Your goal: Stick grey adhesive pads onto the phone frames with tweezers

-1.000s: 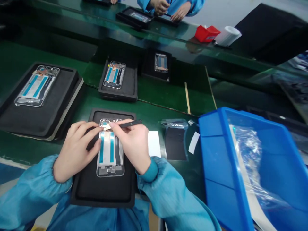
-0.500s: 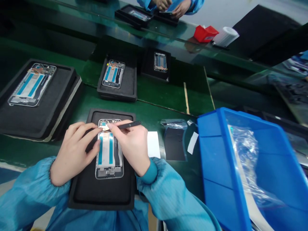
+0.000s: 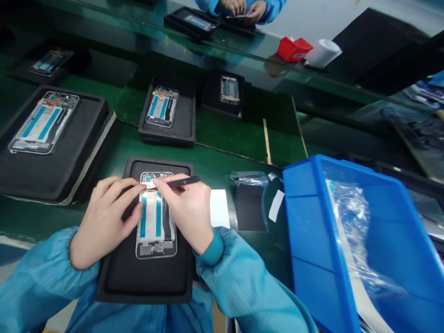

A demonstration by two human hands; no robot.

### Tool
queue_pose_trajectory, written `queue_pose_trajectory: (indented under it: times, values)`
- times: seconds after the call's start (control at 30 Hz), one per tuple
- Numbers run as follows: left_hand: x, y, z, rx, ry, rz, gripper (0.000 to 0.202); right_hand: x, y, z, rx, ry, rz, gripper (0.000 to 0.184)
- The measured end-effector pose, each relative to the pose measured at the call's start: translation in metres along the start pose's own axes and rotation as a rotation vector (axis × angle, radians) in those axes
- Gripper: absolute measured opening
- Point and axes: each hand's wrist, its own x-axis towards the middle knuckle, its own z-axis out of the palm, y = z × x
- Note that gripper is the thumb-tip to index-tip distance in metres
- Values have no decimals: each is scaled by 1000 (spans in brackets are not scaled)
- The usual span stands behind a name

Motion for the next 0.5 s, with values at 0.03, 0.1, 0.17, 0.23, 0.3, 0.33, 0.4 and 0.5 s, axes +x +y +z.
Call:
queue_pose_trajectory:
  times: [0.03,0.1,0.17,0.23,0.3,0.33,0.4,0.5]
  values:
    - [0,0,0,2,-1,-1,30,0,0,0,-3,1,-4,18]
    - [0,1,0,10,-3,-1,30,-1,-1,0,-7,5,-15,17]
    - [0,1,-1,25,-10,5,31,-1,0,1,-10,12,-28,16]
    - [0,1,-2,50,-28,25,34,-1,1,1,-13,23,-44,14]
    - [0,1,-4,97,-49,60,36,-2,2,2,-21,24,-59,14]
    - [0,1,-5,131,-62,79,36,-2,3,2,-26,24,-66,14]
    - [0,2,-8,206,-94,119,37,-3,3,0,-31,44,-77,14]
    - [3,6,-13,303,-145,197,40,-5,3,-8,-21,142,-85,15]
